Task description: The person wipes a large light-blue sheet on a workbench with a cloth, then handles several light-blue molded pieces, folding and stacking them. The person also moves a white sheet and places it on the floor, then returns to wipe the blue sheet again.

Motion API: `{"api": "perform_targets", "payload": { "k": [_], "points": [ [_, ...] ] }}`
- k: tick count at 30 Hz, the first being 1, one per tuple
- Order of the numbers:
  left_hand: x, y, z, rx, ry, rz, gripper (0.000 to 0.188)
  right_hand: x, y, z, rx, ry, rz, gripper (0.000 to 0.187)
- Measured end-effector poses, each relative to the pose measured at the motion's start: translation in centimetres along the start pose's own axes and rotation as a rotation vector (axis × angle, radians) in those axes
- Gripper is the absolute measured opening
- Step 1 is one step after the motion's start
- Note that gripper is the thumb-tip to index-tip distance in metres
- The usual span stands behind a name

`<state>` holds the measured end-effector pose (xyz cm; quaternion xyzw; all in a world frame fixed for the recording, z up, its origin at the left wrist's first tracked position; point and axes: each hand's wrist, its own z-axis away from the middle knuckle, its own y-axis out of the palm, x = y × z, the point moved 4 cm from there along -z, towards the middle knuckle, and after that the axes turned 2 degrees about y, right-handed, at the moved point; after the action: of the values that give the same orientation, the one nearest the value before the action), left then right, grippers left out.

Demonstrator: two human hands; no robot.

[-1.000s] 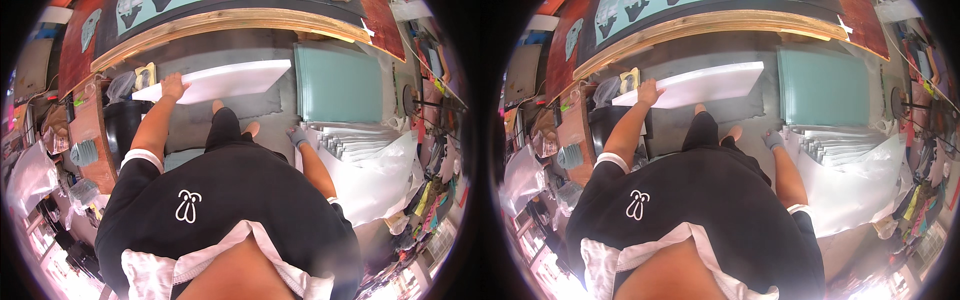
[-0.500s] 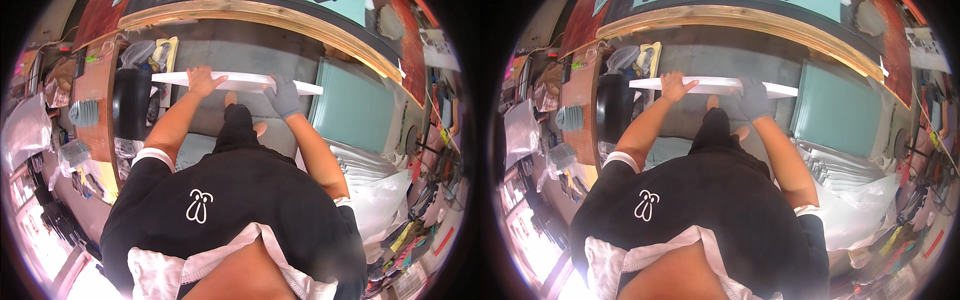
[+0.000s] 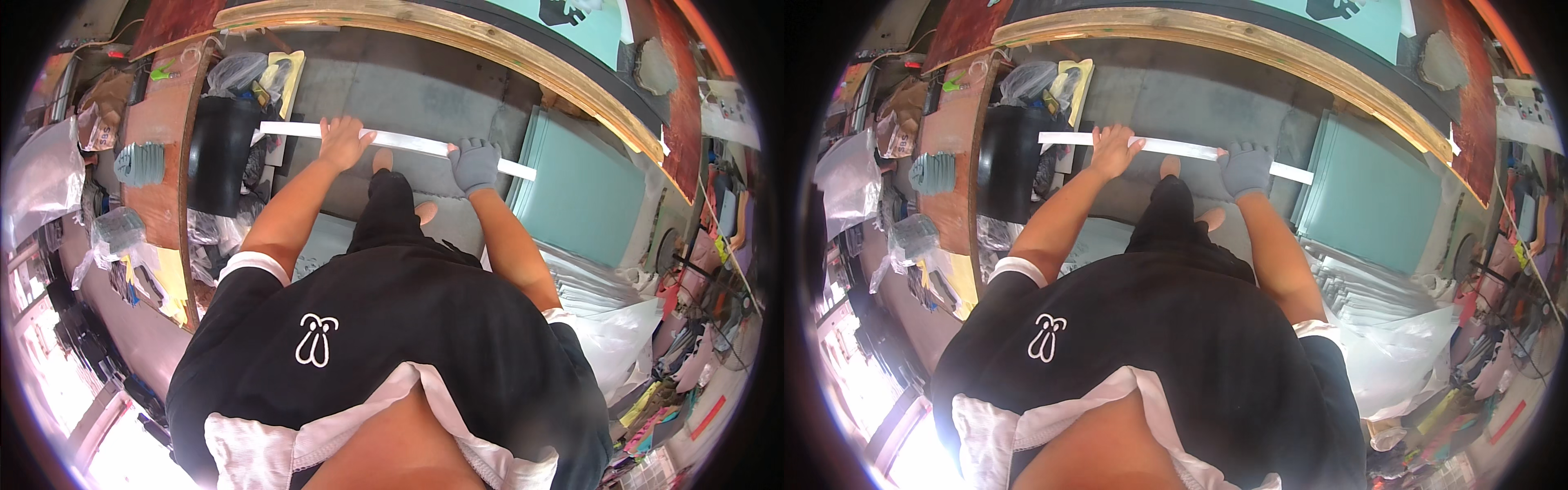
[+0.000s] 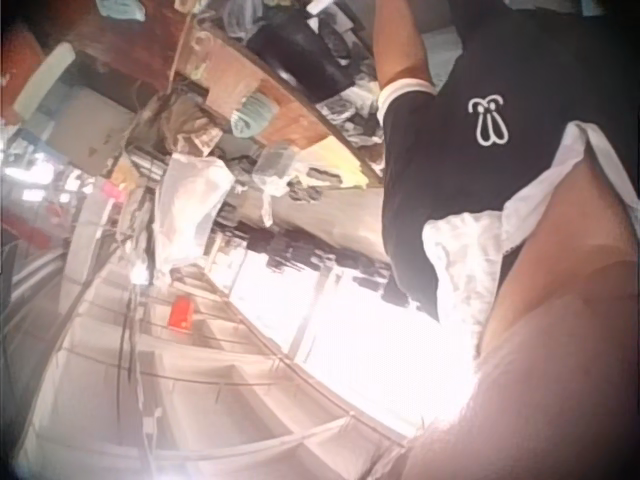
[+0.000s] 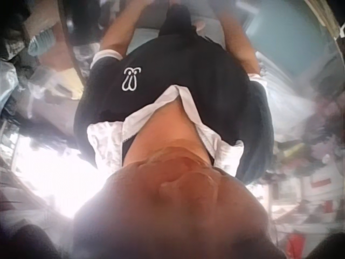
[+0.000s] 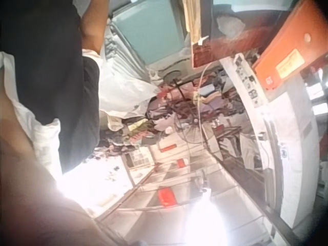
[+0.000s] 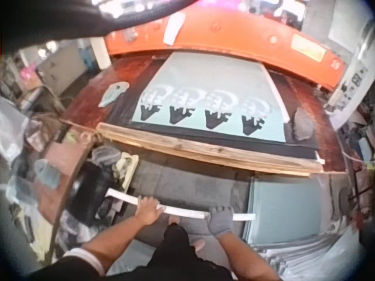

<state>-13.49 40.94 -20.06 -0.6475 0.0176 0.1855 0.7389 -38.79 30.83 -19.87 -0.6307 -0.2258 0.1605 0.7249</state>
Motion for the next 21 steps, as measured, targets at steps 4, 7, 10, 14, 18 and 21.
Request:
{"api": "perform_targets", "payload": {
  "k": [4, 7, 10, 14, 18, 21],
  "points": [
    [-0.2, -0.2, 0.8, 0.041, -0.016, 0.014, 0.035, -2.8, -0.4, 1.6, -0.030, 0.026, 0.010, 0.032],
    [-0.5, -0.3, 1.6, 0.067, -0.031, 0.001, 0.034, -5.6, -0.5, 3.3, -0.054, 0.061, 0.034, 0.032],
    [-0.4, 0.1, 2.4, 0.075, -0.016, -0.002, 0.034, -8.5, -0.3, 5.1, -0.078, 0.136, 0.078, 0.032],
    [0.6, 1.2, 2.9, 0.067, 0.037, -0.036, 0.033, -13.3, 0.0, 7.8, -0.052, 0.415, 0.028, 0.034],
    [1.4, 1.4, 3.0, -0.038, 0.186, -0.009, 0.040, -17.7, -0.9, 10.3, -0.001, 0.897, 0.075, 0.027],
    [1.3, 1.8, 3.2, -0.013, 0.185, 0.000, 0.057, -15.5, -2.4, 10.5, -0.279, 0.774, -0.176, 0.028]
  ]
}}
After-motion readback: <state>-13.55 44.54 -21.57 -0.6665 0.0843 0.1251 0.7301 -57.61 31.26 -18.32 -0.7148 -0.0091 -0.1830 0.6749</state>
